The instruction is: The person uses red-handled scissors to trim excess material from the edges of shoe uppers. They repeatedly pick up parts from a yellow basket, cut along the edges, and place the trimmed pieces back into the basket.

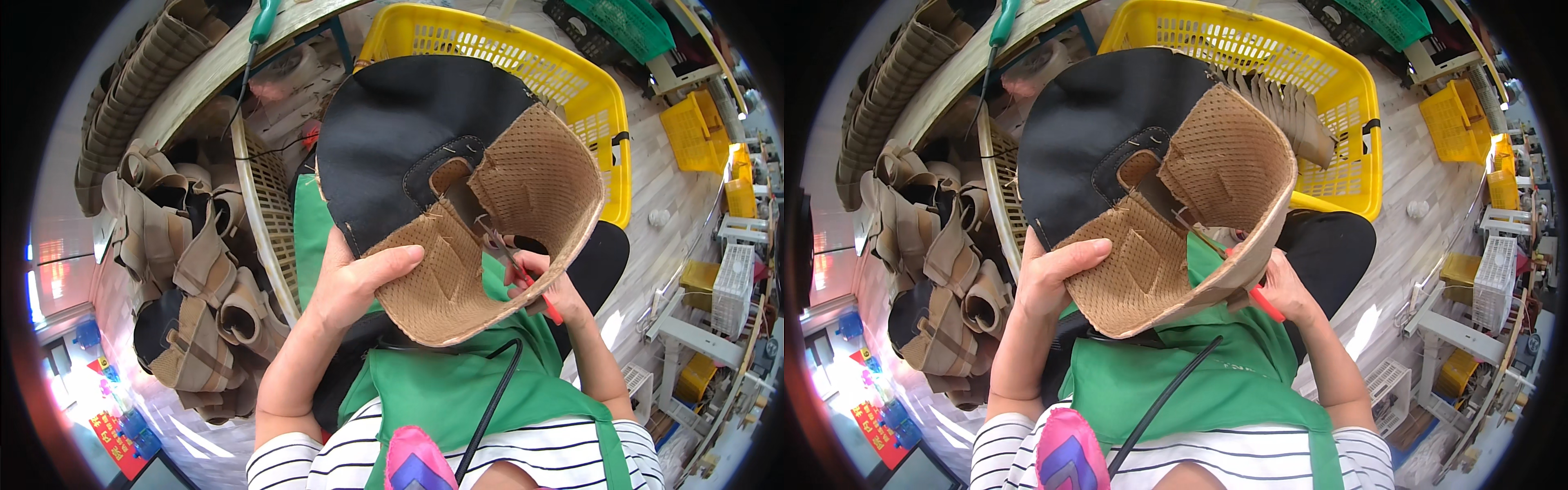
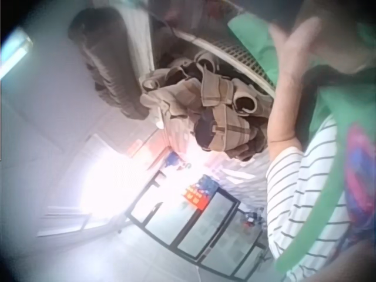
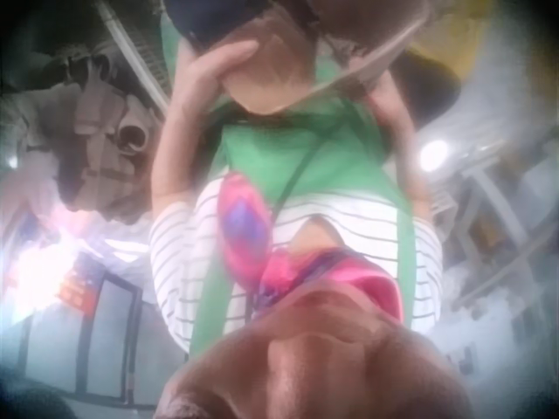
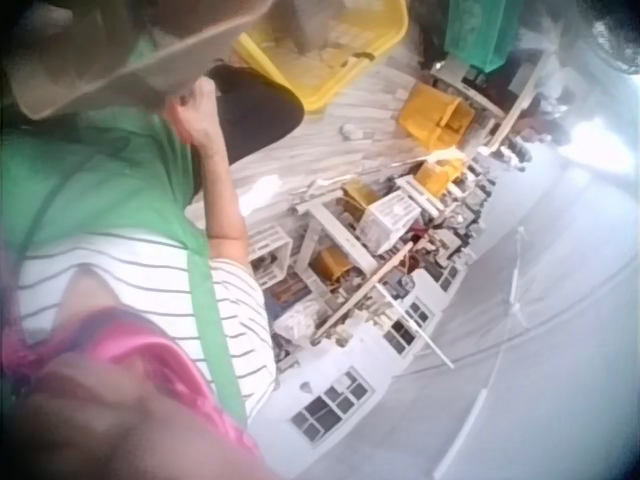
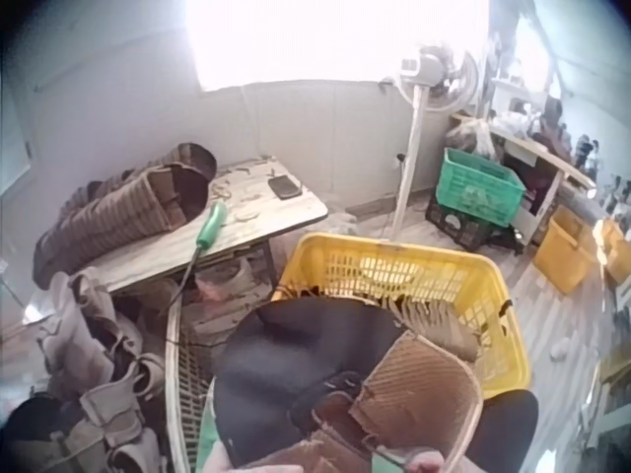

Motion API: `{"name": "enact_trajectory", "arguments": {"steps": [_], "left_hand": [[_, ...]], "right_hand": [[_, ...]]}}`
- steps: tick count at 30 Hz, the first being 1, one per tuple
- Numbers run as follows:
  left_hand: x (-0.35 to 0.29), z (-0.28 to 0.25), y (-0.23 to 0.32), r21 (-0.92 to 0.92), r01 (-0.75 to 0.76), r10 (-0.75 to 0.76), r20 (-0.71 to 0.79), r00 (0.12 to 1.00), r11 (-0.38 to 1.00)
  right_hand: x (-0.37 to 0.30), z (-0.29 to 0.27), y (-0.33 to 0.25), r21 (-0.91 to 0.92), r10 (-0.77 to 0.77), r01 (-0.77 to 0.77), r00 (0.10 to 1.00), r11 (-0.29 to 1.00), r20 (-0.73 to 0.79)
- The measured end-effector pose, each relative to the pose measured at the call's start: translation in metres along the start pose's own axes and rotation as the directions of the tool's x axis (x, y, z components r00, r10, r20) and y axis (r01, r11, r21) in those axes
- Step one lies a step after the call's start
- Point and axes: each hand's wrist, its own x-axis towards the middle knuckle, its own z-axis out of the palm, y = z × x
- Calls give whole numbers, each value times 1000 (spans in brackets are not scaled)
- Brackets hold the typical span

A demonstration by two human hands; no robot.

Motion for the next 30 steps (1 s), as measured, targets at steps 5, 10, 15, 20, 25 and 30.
{"name": "enact_trajectory", "arguments": {"steps": [5, 10, 15, 20, 25, 30], "left_hand": [[1, -2, -9, -12, -12, 11, -67, 998, 1000], [0, 0, -7, -37, -8, 8, -1, 1000, 999], [0, 2, -7, -4, 12, -12, 58, 998, 1000], [-3, 5, -6, 8, -5, 4, 51, 999, 1000], [-3, -1, -4, -7, -30, 30, 41, 999, 1000], [0, -7, -4, -77, -68, 67, -18, 998, 995]], "right_hand": [[4, 8, -15, 166, 105, -108, 994, 980, 25], [9, 11, -30, 344, 130, -179, 978, 922, 161], [11, 14, -37, 405, 91, -171, 973, 898, 210], [8, 6, -30, 289, 14, -82, 973, 954, 230], [4, -21, -9, -159, -259, 295, 942, 942, 213], [5, -6, -5, -495, -496, 389, 862, 777, -102]]}}
